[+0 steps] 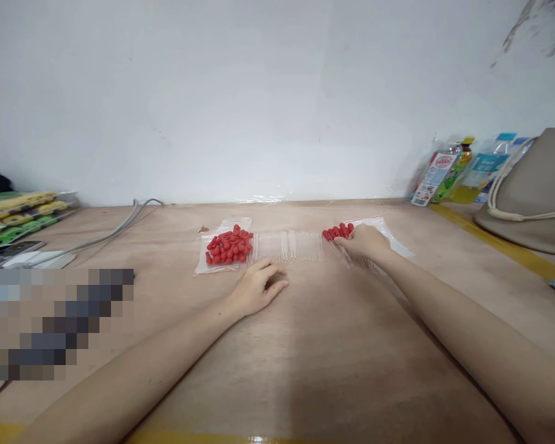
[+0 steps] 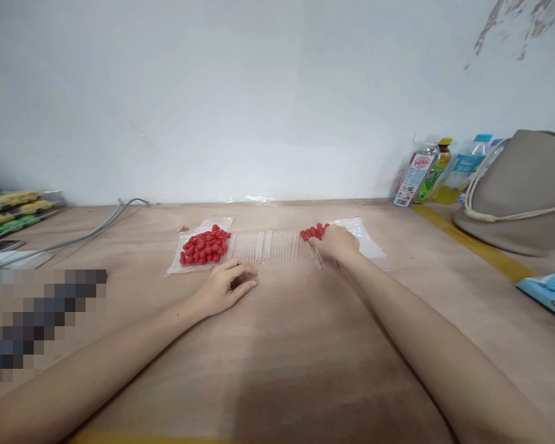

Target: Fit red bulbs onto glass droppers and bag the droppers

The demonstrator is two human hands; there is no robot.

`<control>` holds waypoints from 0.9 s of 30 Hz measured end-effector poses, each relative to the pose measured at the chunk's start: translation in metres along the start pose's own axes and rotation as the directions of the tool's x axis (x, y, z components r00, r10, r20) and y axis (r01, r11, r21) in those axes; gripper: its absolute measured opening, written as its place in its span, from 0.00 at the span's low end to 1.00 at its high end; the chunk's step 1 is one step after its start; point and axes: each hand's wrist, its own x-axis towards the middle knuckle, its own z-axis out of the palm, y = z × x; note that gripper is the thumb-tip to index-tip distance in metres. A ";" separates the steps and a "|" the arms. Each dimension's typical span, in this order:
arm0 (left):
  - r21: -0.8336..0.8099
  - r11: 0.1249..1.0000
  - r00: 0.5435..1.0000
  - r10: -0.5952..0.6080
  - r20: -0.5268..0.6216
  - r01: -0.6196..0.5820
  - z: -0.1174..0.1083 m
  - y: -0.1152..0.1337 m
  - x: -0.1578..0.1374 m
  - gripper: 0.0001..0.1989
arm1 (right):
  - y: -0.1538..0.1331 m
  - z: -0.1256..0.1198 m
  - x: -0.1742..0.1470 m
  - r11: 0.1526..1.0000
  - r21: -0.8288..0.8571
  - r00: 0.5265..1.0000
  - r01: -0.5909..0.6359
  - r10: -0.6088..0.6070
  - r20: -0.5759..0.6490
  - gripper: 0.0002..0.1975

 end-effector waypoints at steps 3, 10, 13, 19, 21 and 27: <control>-0.003 1.000 1.000 -0.008 0.010 0.008 0.000 0.000 0.000 0.07 | 0.001 0.000 0.000 0.999 -0.005 0.998 0.037 -0.037 0.042 0.21; 0.005 1.000 1.000 -0.006 0.006 0.006 0.000 -0.001 0.000 0.06 | -0.010 -0.001 -0.010 0.993 -0.065 0.994 0.100 -0.102 -0.035 0.20; -0.001 1.000 1.000 -0.001 0.009 0.001 0.000 -0.001 0.000 0.06 | -0.022 0.005 -0.016 0.979 -0.098 0.977 0.180 -0.189 -0.093 0.18; 0.008 1.000 1.000 0.011 -0.001 -0.011 0.000 -0.001 0.001 0.06 | -0.038 0.018 -0.015 0.971 -0.152 0.977 0.186 -0.199 -0.075 0.12; 0.008 1.000 1.000 0.016 -0.002 -0.016 0.000 -0.001 0.001 0.06 | -0.041 0.019 -0.013 0.971 -0.168 0.981 0.170 -0.183 -0.062 0.12; 0.029 0.999 0.999 0.028 -0.032 -0.027 0.002 0.001 0.000 0.06 | -0.047 0.021 -0.015 0.963 -0.192 0.979 0.188 -0.199 -0.038 0.13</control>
